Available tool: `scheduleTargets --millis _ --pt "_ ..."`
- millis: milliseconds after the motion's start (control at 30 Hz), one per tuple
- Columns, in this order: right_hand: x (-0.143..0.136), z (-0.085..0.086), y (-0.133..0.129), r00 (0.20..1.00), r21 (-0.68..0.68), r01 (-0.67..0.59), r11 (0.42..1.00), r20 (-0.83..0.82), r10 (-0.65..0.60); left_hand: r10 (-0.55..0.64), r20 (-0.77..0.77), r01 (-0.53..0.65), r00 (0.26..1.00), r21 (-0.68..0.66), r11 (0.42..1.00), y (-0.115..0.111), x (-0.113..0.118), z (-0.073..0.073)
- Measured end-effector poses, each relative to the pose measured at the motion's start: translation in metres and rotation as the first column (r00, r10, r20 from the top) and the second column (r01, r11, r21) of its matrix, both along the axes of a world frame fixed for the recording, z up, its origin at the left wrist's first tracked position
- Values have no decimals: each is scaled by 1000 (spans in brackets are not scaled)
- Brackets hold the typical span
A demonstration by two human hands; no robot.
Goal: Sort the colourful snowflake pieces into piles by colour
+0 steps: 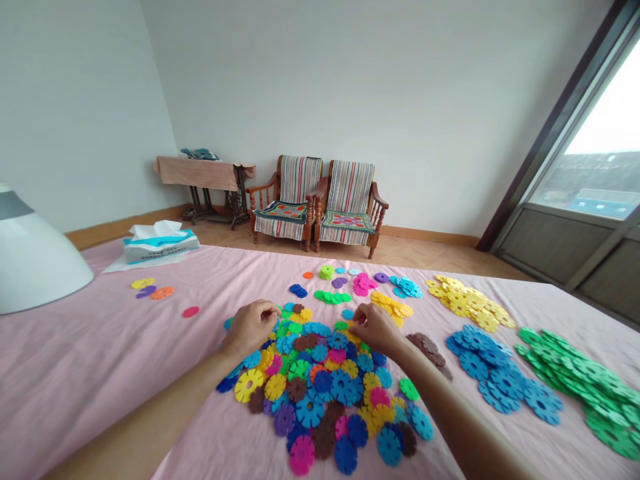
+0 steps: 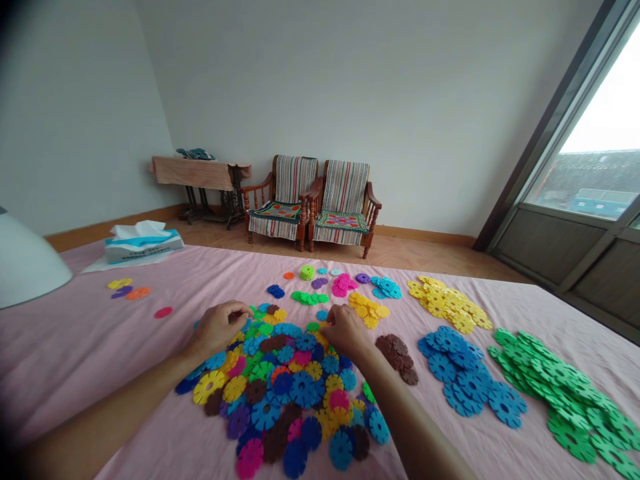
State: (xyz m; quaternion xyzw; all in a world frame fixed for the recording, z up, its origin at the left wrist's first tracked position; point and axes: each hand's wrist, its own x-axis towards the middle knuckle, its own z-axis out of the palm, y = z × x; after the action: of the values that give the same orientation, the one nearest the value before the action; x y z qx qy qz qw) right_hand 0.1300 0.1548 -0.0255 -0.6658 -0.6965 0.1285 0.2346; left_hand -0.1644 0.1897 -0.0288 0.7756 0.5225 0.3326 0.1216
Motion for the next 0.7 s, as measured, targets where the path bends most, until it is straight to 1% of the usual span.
scheduleTargets --millis 133,300,367,433,500,567,700 --pt "-3 1 2 1000 -2 7 1000 -8 -7 -3 0 3 1000 -1 1000 1 0 1" --pt "-2 4 0 997 23 30 999 -65 -28 -1 -1 1 1000 -5 1000 -1 0 3" --pt "7 5 2 992 44 89 995 -89 -85 0 -1 0 1000 -7 1000 -2 1 3" --pt "20 6 7 978 67 191 979 -100 -184 -2 -1 2 1000 -8 1000 -2 1 3" --pt "37 6 12 951 88 302 949 -100 -294 -4 0 4 1000 -8 1000 -2 1 3" --pt "53 6 16 920 100 388 916 -92 -380 -5 2 5 1000 -8 1000 -2 1 3" --pt "71 4 19 875 97 483 870 -61 -480 -1 7 1 1000 -8 1000 -1 1 2"
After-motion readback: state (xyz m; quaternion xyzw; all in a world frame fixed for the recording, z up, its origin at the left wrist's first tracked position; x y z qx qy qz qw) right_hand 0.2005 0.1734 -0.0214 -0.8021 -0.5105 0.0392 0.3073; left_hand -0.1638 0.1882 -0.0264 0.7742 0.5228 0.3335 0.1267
